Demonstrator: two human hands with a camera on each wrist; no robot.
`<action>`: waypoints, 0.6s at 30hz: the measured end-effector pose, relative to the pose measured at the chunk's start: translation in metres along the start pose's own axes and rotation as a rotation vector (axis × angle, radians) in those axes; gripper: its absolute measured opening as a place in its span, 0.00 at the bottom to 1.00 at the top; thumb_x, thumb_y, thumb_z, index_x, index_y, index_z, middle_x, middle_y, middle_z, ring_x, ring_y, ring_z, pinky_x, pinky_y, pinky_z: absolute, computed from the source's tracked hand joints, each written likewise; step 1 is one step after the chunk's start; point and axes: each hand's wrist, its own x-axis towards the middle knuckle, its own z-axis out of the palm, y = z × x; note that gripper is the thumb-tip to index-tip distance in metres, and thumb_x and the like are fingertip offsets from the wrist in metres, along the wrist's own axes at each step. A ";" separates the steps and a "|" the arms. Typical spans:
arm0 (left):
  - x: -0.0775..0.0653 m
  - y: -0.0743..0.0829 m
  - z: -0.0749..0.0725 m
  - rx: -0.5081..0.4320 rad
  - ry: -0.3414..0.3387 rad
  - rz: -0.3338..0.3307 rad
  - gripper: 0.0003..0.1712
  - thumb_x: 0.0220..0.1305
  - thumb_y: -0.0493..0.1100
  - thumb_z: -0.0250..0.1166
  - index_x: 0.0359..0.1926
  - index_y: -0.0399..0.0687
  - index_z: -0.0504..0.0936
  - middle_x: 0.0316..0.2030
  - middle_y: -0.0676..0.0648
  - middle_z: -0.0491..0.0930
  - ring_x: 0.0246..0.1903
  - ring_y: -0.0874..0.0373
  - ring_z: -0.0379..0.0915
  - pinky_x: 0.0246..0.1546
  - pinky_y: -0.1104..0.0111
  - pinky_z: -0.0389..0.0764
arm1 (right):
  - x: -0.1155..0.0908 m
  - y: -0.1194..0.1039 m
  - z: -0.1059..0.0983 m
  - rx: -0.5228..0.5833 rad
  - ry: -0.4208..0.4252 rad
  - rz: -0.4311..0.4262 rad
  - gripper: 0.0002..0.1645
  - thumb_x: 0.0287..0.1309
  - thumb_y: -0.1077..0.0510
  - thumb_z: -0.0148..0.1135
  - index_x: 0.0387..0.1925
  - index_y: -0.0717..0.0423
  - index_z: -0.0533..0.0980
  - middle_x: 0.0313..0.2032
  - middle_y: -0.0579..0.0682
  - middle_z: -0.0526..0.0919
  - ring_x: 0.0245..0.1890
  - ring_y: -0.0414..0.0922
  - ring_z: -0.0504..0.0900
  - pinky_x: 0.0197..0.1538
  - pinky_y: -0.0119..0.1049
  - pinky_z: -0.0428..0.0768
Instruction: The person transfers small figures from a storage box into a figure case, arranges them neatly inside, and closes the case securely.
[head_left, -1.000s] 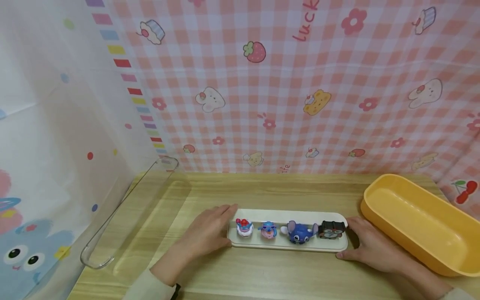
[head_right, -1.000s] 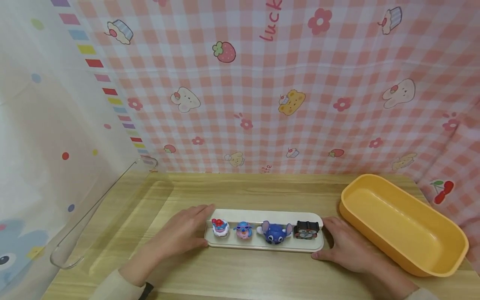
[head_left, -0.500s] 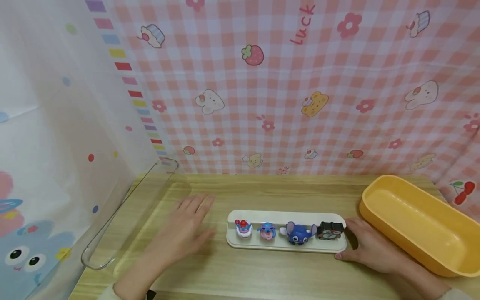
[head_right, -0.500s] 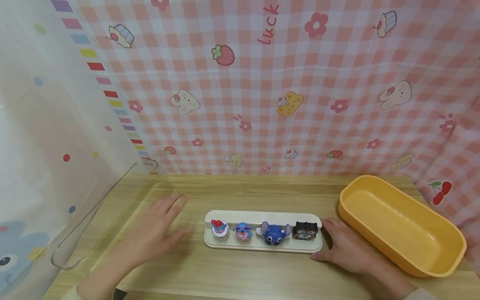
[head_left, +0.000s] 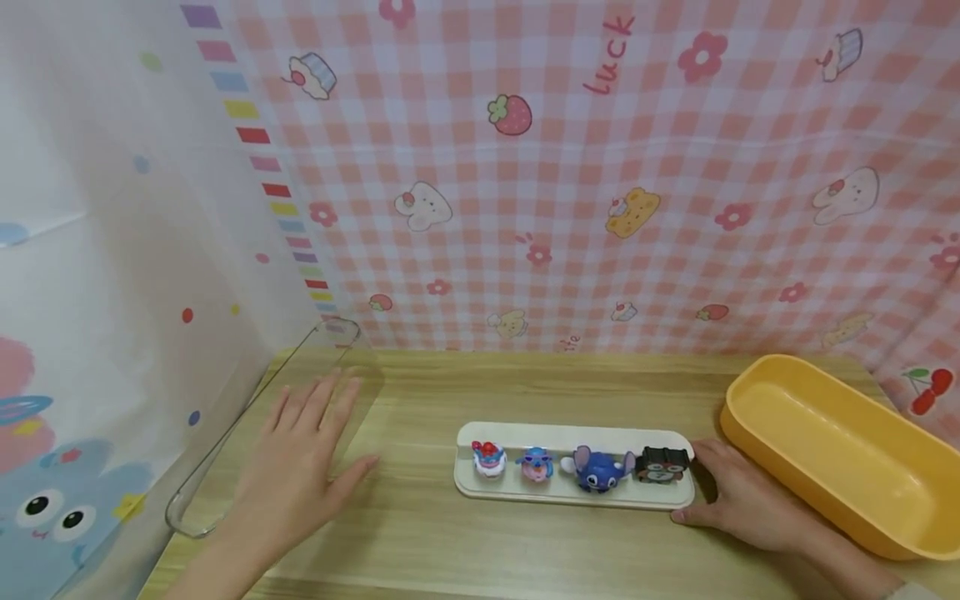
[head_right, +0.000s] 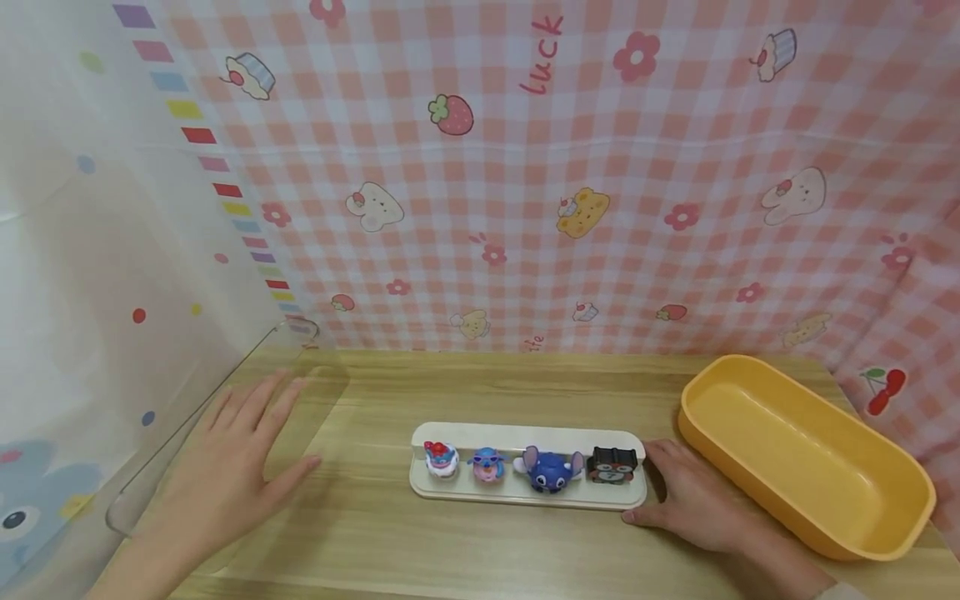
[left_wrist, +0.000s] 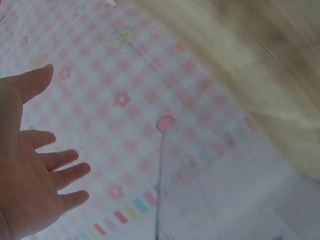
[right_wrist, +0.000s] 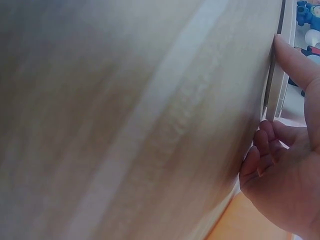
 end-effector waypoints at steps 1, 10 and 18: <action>-0.003 -0.002 -0.001 0.012 0.010 -0.012 0.50 0.73 0.74 0.53 0.76 0.40 0.66 0.71 0.32 0.69 0.68 0.31 0.65 0.74 0.37 0.58 | 0.000 0.000 0.000 0.002 -0.001 0.002 0.59 0.40 0.26 0.81 0.63 0.63 0.77 0.55 0.53 0.81 0.57 0.53 0.78 0.60 0.59 0.76; -0.031 -0.027 -0.009 0.060 0.008 -0.175 0.57 0.65 0.78 0.58 0.79 0.42 0.63 0.73 0.28 0.63 0.68 0.27 0.60 0.70 0.29 0.56 | -0.001 0.001 0.000 -0.006 0.013 -0.001 0.58 0.39 0.26 0.81 0.63 0.62 0.77 0.55 0.51 0.81 0.56 0.51 0.78 0.59 0.57 0.76; -0.050 -0.049 -0.010 0.076 -0.042 -0.319 0.64 0.53 0.75 0.72 0.78 0.39 0.64 0.73 0.24 0.61 0.64 0.21 0.59 0.62 0.26 0.59 | 0.000 -0.001 -0.001 -0.004 -0.003 0.007 0.59 0.40 0.26 0.81 0.63 0.62 0.77 0.54 0.51 0.81 0.56 0.50 0.78 0.59 0.57 0.77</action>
